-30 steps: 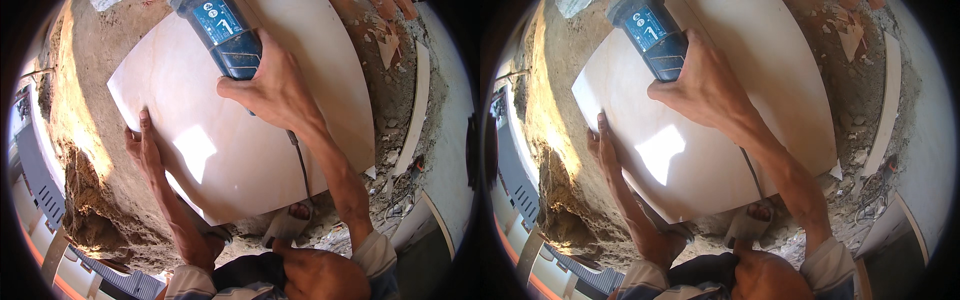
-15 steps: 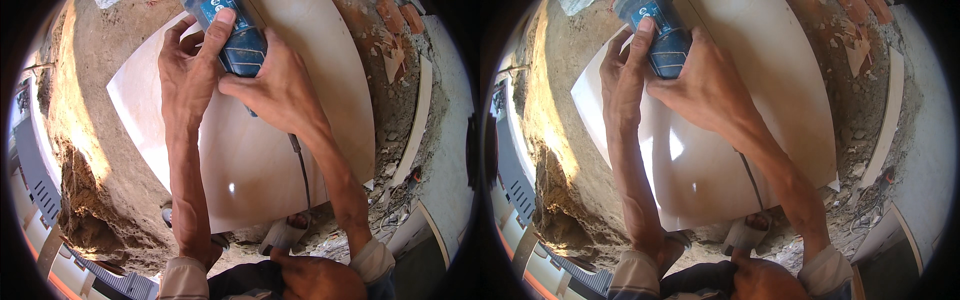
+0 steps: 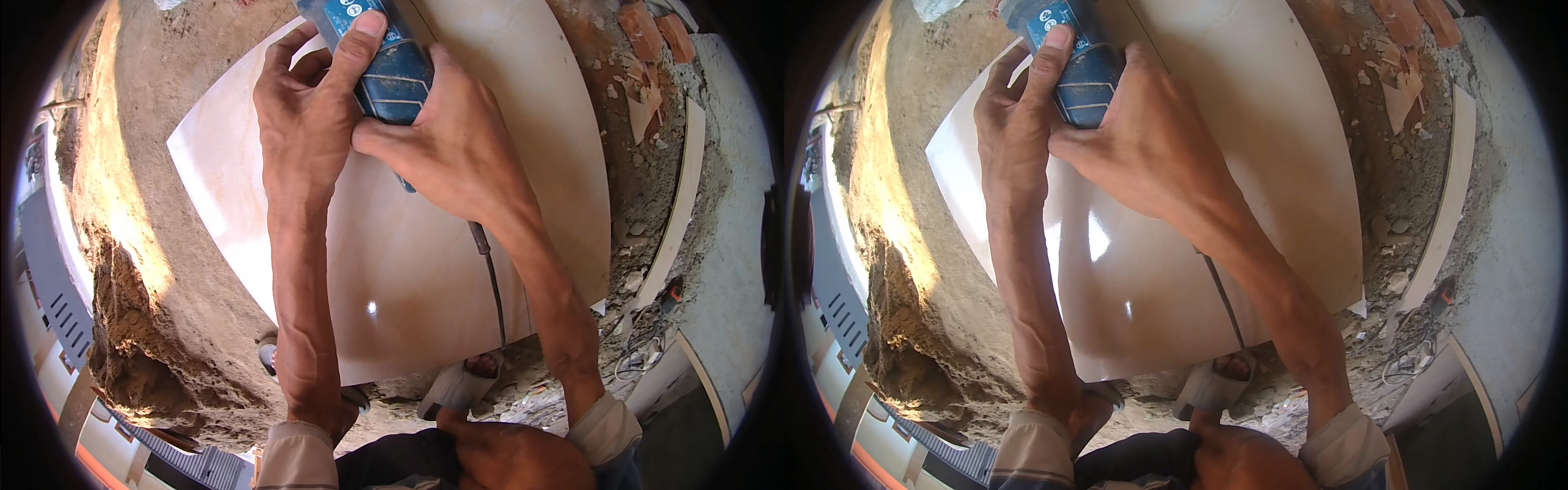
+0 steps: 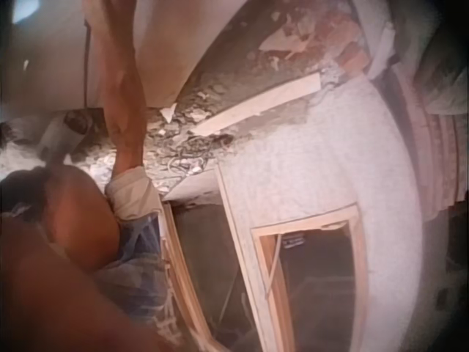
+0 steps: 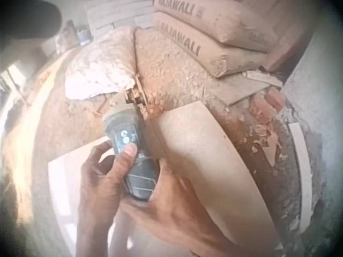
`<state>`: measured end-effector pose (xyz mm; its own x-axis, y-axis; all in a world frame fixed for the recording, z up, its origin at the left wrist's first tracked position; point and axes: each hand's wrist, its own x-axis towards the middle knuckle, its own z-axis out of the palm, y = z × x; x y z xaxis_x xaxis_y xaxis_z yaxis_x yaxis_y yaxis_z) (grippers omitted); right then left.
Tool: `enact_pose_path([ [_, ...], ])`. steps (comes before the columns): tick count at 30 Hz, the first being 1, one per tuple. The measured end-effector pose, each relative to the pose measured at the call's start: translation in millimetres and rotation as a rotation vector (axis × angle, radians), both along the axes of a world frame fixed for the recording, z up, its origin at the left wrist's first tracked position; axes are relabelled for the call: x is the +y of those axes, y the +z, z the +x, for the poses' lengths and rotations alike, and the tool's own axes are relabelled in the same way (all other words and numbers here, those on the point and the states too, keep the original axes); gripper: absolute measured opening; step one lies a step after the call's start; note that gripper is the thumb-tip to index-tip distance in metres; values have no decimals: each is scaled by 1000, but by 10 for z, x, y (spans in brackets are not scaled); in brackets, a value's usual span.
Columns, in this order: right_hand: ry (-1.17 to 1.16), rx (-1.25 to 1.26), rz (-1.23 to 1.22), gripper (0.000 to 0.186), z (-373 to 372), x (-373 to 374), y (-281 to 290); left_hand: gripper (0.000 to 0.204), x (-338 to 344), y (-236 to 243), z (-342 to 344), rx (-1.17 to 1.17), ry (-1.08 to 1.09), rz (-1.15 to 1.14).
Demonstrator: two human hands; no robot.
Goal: The person uses an angle grinder to cut a line through a ceramic tile placed on the ground.
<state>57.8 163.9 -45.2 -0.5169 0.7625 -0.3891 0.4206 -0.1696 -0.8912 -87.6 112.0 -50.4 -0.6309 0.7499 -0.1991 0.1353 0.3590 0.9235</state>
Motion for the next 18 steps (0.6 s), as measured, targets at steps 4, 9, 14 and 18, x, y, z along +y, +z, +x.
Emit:
enact_pose_path([
  [4,-20,-21,43,72,48,55,24,113,90,-21,36,-18,-11,32],
  [9,-22,-21,25,72,61,82,35,116,112,-53,30,-28,-24,46],
  [14,-73,-4,162,50,31,33,-86,117,109,-86,14,-17,-16,42],
  [18,-59,-9,169,48,22,40,-78,117,100,-77,-4,8,-16,25],
])
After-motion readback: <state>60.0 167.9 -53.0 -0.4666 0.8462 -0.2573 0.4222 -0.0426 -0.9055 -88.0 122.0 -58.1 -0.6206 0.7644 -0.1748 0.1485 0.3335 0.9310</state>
